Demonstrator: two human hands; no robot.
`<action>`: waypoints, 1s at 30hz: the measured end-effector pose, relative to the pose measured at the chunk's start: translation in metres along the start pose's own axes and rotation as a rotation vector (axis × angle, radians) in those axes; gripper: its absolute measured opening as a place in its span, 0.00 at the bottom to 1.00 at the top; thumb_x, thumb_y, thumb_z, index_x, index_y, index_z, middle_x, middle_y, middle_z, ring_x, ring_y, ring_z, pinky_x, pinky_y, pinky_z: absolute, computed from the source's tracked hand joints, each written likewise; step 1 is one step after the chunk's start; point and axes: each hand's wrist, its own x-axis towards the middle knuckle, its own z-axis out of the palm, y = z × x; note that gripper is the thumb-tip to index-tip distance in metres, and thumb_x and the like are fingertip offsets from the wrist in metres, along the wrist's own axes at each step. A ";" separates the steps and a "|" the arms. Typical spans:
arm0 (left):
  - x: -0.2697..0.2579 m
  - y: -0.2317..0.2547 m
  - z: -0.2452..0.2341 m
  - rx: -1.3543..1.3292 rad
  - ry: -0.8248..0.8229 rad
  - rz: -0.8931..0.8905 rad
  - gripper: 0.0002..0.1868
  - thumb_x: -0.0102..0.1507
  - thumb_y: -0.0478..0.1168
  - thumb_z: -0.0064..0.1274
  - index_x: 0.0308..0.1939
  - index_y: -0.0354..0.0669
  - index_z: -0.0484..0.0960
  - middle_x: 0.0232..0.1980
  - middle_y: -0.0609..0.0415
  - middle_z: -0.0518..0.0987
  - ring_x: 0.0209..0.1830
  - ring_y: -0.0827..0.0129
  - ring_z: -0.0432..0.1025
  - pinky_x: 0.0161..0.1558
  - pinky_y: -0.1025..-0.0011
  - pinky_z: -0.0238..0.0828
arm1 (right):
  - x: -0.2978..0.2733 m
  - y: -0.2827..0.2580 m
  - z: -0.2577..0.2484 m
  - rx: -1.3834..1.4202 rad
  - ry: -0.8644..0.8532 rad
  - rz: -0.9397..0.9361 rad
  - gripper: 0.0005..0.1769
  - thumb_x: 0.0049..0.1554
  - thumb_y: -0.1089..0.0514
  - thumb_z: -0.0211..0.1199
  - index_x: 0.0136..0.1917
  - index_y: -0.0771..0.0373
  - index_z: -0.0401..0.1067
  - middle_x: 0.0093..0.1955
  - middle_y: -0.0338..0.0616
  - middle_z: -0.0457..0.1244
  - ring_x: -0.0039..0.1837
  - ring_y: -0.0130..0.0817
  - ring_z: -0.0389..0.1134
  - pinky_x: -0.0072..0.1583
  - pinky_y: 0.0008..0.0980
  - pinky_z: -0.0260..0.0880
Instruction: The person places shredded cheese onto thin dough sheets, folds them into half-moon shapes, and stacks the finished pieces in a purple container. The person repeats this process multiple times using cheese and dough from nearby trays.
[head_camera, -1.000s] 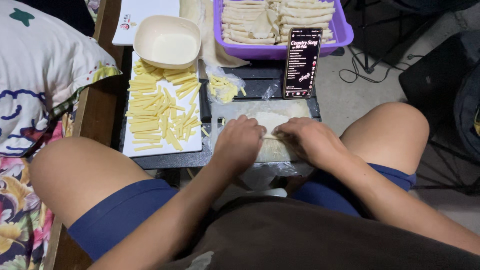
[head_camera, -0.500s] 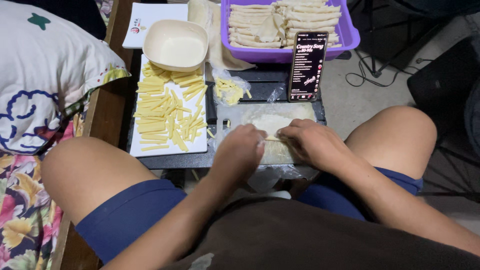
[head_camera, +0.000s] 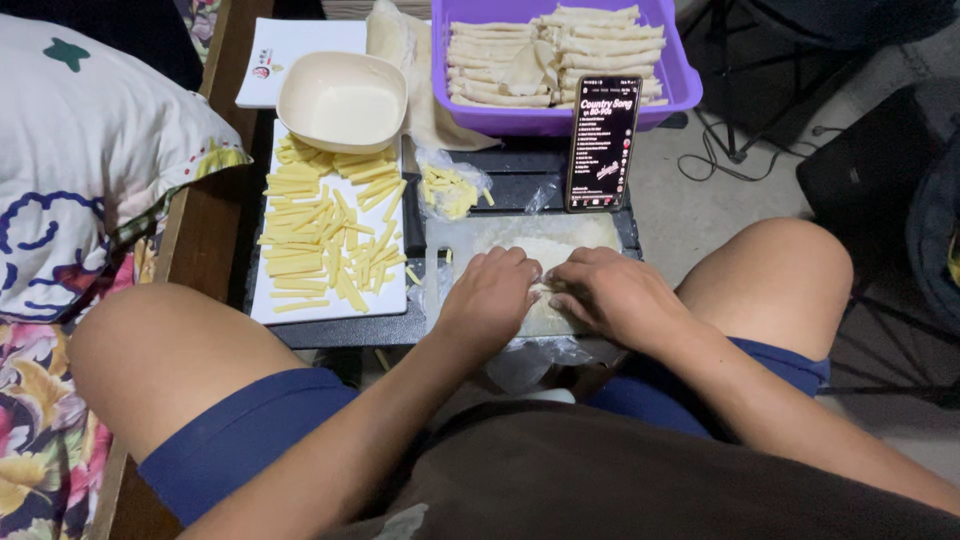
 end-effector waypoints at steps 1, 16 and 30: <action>0.003 -0.002 0.000 0.004 -0.040 -0.029 0.11 0.59 0.39 0.56 0.45 0.40 0.81 0.44 0.48 0.77 0.50 0.53 0.70 0.53 0.57 0.64 | 0.001 0.001 0.001 0.003 0.000 0.008 0.14 0.53 0.53 0.67 0.52 0.58 0.77 0.48 0.44 0.67 0.53 0.50 0.68 0.51 0.47 0.69; 0.030 -0.019 -0.014 0.022 -0.255 -0.078 0.09 0.58 0.42 0.61 0.37 0.41 0.83 0.40 0.43 0.82 0.46 0.46 0.75 0.48 0.52 0.69 | 0.020 0.013 0.001 0.042 -0.007 0.015 0.10 0.49 0.57 0.69 0.46 0.61 0.79 0.47 0.51 0.70 0.52 0.56 0.69 0.51 0.49 0.69; 0.063 -0.038 -0.021 -0.030 -0.308 -0.160 0.20 0.51 0.46 0.70 0.39 0.37 0.83 0.46 0.40 0.81 0.51 0.44 0.74 0.50 0.52 0.69 | 0.019 0.013 -0.001 -0.101 0.031 -0.003 0.13 0.51 0.62 0.63 0.50 0.56 0.81 0.51 0.43 0.70 0.57 0.48 0.70 0.53 0.45 0.70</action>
